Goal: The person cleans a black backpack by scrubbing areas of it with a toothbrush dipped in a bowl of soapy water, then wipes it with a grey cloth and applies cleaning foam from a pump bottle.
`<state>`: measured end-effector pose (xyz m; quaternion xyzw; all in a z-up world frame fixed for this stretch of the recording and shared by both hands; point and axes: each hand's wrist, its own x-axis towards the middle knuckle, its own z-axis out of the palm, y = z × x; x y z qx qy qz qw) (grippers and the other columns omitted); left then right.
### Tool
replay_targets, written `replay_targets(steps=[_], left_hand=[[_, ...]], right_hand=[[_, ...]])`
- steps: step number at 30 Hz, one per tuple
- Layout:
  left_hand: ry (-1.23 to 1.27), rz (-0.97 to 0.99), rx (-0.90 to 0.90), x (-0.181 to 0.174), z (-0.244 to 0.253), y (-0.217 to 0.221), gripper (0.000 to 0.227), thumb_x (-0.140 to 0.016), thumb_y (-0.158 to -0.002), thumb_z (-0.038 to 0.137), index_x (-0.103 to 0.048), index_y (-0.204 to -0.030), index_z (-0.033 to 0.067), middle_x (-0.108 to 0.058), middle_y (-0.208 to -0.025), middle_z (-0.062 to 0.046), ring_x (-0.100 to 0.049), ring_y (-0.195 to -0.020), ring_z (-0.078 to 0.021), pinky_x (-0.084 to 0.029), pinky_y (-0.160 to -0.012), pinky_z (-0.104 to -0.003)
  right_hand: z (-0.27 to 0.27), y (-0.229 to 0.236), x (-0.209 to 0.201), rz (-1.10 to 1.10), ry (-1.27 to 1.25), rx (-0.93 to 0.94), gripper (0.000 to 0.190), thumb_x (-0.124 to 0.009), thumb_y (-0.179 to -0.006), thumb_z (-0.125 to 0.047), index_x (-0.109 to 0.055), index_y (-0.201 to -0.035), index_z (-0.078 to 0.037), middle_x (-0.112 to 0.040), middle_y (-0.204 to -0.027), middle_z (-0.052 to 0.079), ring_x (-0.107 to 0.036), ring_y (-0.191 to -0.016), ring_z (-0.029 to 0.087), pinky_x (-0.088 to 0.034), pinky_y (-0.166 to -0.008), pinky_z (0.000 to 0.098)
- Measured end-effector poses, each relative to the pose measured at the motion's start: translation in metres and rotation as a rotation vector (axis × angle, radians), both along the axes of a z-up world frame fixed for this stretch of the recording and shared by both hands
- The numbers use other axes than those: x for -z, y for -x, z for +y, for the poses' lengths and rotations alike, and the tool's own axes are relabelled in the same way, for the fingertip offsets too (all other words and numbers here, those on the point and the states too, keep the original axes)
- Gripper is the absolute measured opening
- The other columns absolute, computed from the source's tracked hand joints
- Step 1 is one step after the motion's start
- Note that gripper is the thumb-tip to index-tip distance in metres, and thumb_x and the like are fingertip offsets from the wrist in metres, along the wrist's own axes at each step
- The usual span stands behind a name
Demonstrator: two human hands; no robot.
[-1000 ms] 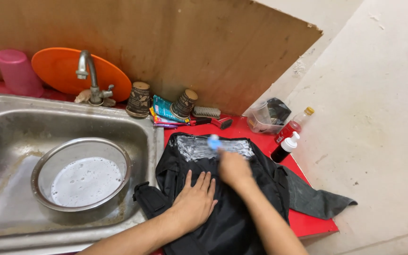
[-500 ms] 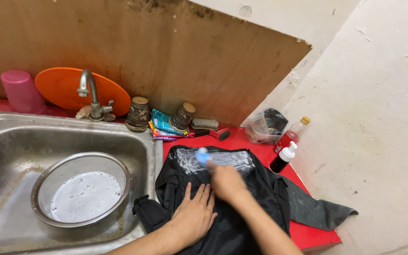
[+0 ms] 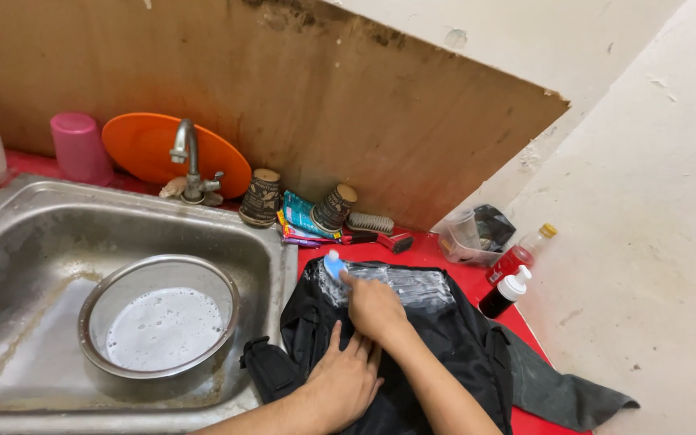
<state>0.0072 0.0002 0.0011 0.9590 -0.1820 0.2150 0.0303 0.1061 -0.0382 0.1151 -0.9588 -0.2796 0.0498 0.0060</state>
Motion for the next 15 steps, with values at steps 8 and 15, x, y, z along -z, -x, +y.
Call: replay_targets(steps=[8,15], left_hand=[[0.003,0.131,0.057,-0.003,0.000,0.002,0.054,-0.046,-0.105,0.037,-0.057,-0.145,0.0027,-0.053,-0.143,-0.030,-0.035,-0.140,-0.0504,-0.019,-0.111,-0.080],[0.029,-0.020,0.006,-0.007,0.002,0.005,0.067,-0.058,-0.096,0.044,-0.055,-0.141,-0.0050,-0.052,-0.140,-0.029,-0.041,-0.136,-0.0419,-0.022,-0.112,-0.075]], right_hand=[[-0.034,0.061,-0.036,0.164,0.061,-0.013,0.053,-0.043,-0.102,-0.028,-0.048,-0.154,-0.036,-0.068,-0.117,0.023,-0.061,-0.108,0.052,-0.049,-0.085,0.0553],[0.022,0.008,-0.007,0.053,0.038,-0.007,0.058,-0.042,-0.098,-0.016,-0.047,-0.154,-0.030,-0.070,-0.109,0.025,-0.064,-0.106,0.051,-0.050,-0.085,0.0618]])
